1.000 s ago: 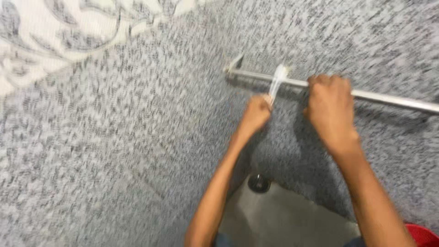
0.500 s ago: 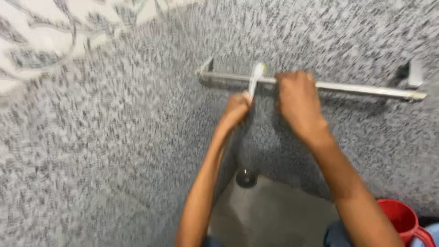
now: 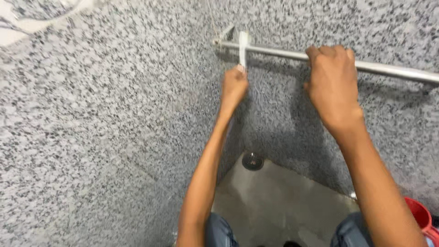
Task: The person scrubs a metal towel bar and a wall-mounted faucet with a toothbrush while intermittently dipping the brush into a red cup of water. The person holds the cup in one hand and scrubs the fixtures with the other, then rinses the brush under the faucet.
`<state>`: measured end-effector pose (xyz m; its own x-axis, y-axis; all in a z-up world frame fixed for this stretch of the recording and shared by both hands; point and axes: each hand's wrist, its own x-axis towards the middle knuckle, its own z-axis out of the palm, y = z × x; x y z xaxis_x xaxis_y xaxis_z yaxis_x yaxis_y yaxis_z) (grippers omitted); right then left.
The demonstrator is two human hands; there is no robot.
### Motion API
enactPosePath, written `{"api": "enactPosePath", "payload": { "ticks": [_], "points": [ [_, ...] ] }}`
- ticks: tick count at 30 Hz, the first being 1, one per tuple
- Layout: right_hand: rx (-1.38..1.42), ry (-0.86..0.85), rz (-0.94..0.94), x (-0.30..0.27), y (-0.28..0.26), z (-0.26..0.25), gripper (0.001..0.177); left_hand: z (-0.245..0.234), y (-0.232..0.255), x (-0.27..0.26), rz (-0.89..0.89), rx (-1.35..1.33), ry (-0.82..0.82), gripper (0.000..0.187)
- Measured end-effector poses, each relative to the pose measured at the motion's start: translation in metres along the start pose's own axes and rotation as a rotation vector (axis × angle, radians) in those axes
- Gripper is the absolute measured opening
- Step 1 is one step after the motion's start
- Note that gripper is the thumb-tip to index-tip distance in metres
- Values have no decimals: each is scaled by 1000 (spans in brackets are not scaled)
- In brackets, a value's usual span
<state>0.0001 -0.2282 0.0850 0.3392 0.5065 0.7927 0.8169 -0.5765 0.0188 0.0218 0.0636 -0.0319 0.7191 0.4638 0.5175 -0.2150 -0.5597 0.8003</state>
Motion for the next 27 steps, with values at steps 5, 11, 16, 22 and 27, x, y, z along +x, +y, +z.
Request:
{"api": "enactPosePath", "payload": {
  "ticks": [5, 11, 16, 22, 27],
  "points": [
    [-18, -77, 56, 1, -1, 1, 45, -6, 15, -20, 1, 110, -120, 11],
    [-12, -17, 17, 2, 3, 1, 48, -17, 36, -33, 194, 241, -257, 18],
    [-27, -27, 15, -4, 1, 4, 48, -18, 16, -57, 127, 296, 72, 13],
    [-62, -17, 25, -2, 2, 6, 54, -23, 28, -67, 82, 268, 181, 24],
    [-48, -16, 13, -6, 4, 7, 51, 0, 49, -67, 247, 197, 62, 12]
  ]
}}
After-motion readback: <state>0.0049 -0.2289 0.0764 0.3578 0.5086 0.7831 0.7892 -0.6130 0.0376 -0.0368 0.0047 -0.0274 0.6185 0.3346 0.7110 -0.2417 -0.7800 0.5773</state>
